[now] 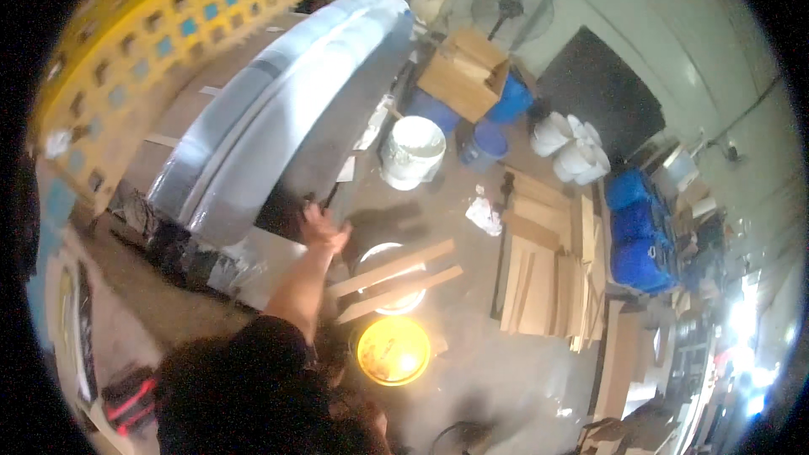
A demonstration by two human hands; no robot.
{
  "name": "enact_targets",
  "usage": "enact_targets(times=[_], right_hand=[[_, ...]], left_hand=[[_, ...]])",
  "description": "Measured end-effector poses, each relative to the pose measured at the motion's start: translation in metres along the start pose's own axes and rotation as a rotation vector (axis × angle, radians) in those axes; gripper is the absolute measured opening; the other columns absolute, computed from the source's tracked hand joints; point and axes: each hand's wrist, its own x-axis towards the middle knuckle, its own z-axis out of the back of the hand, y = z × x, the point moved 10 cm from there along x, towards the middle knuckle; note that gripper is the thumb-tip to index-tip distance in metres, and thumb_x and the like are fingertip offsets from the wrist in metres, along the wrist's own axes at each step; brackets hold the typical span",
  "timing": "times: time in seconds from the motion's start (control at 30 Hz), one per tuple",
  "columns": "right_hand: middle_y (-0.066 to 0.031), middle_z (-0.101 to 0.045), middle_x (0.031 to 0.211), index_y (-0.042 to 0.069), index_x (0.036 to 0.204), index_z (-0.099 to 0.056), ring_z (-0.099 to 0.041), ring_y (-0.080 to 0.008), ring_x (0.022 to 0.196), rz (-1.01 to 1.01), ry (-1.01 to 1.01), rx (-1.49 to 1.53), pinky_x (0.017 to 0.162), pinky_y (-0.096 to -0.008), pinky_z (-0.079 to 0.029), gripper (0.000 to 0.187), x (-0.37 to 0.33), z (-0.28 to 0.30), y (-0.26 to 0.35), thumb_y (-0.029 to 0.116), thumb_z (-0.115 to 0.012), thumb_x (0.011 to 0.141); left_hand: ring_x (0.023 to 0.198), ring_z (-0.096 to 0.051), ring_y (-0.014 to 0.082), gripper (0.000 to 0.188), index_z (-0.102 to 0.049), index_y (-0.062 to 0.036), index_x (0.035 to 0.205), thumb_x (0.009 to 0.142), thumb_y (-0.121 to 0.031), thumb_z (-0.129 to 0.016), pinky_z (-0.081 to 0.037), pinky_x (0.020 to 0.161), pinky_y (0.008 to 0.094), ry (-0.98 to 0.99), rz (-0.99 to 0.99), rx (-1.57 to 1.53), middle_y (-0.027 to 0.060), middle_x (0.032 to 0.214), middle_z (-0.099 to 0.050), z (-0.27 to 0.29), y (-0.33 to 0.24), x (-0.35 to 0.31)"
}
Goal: The person moves wooden cabinet doors from a stack to a work table by hand. The person then retrieves thin wooden strips from a container and places them onto the surface of one of the doors.
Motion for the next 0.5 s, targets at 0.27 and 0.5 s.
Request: enact_targets(times=[0.27, 0.5], right_hand=[[-0.0107, -0.071, 0.108, 0.023, 0.120, -0.069, -0.065, -0.0308, 0.103, 0.052, 0.109, 0.058, 0.095, -0.0414, -0.050, 0.034, -0.046, -0.094, -0.046, 0.037, -0.064, 0.090], [-0.0113, -0.071, 0.108, 0.019, 0.119, -0.070, -0.066, -0.0301, 0.103, 0.214, 0.238, -0.057, 0.093, -0.0411, -0.051, 0.033, -0.107, -0.175, -0.019, 0.035, -0.060, 0.092]], left_hand=[[0.110, -0.060, 0.0392, 0.033, -0.064, -0.0050, 0.110, 0.092, -0.032, -0.059, -0.048, 0.094, 0.0493, 0.257, -0.359, -0.733, 0.0188, 0.112, -0.065, -0.054, -0.121, -0.330], [0.088, -0.064, 0.0326, 0.020, -0.061, -0.0060, 0.096, 0.091, -0.025, -0.063, -0.052, 0.078, 0.0431, 0.714, -1.244, -0.904, 0.0136, 0.090, -0.066, -0.047, 0.043, -0.610]])
